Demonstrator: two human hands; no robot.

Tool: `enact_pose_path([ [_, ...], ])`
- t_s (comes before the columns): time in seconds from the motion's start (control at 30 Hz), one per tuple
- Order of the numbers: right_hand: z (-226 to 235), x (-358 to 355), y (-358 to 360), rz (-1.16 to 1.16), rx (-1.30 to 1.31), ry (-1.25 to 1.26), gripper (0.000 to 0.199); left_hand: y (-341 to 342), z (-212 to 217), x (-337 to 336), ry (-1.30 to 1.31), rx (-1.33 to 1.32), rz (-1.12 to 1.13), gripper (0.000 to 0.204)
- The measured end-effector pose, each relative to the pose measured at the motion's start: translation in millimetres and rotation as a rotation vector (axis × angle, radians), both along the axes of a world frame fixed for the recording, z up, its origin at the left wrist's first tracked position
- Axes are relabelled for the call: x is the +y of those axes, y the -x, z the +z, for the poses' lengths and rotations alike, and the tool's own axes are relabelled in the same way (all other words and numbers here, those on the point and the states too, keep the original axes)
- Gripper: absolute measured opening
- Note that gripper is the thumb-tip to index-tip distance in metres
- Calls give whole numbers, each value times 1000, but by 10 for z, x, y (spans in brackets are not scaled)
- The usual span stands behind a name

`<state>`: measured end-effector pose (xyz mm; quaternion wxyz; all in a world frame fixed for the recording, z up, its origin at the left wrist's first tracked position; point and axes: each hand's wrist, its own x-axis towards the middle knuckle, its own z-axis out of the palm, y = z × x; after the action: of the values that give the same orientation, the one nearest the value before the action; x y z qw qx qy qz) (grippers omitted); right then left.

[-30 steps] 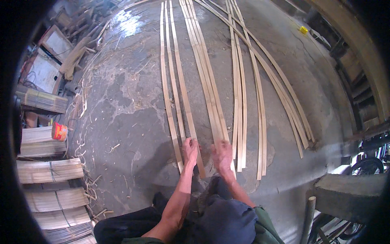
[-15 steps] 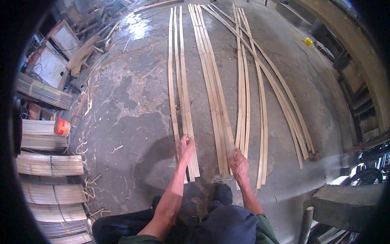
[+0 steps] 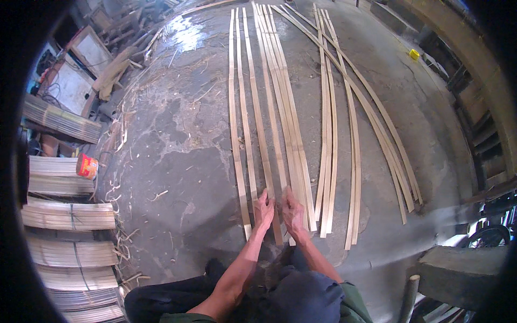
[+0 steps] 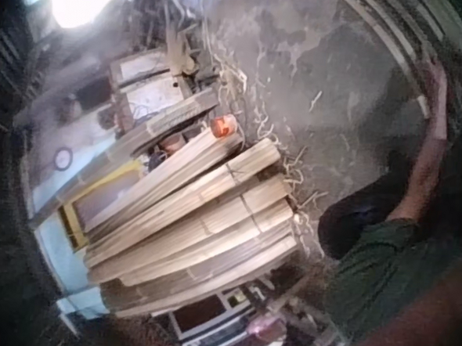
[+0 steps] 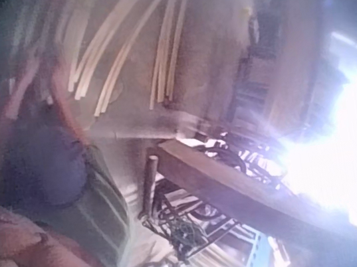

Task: The person sits on the floor and sorts long, thin bamboo strips by hand. They pick up individual strips, align them, and place them into a neat pile. The person also unties a bundle of bamboo strips and adds them to the sorted pile.

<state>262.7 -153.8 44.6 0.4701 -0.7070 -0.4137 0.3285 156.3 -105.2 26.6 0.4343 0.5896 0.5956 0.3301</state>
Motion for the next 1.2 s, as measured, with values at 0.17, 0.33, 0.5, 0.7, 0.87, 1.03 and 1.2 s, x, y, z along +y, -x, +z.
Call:
enact_pose_path([
  [0.17, 206, 247, 184, 137, -69, 149, 42, 166, -45, 8, 54, 2, 23, 50],
  [0.33, -56, 175, 6, 145, -207, 92, 41, 44, 184, -1, 161, 84, -57, 52],
  [0.5, -71, 210, 101, 198, -228, 0, 42, 138, -124, -10, -20, 100, -15, 53],
  [0.7, -68, 181, 76, 230, -241, 24, 44, 80, -173, -28, -81, 187, -11, 57],
  [0.87, -42, 194, 145, 285, -248, 37, 46, 159, -227, -14, -187, 170, -7, 59],
  [1.03, -152, 138, -38, 262, -284, 93, 44, 56, 312, 87, 267, 193, -207, 60],
  [1.2, 30, 234, 133, 277, -225, 149, 47, 279, 16, 102, 3, 329, -178, 65],
])
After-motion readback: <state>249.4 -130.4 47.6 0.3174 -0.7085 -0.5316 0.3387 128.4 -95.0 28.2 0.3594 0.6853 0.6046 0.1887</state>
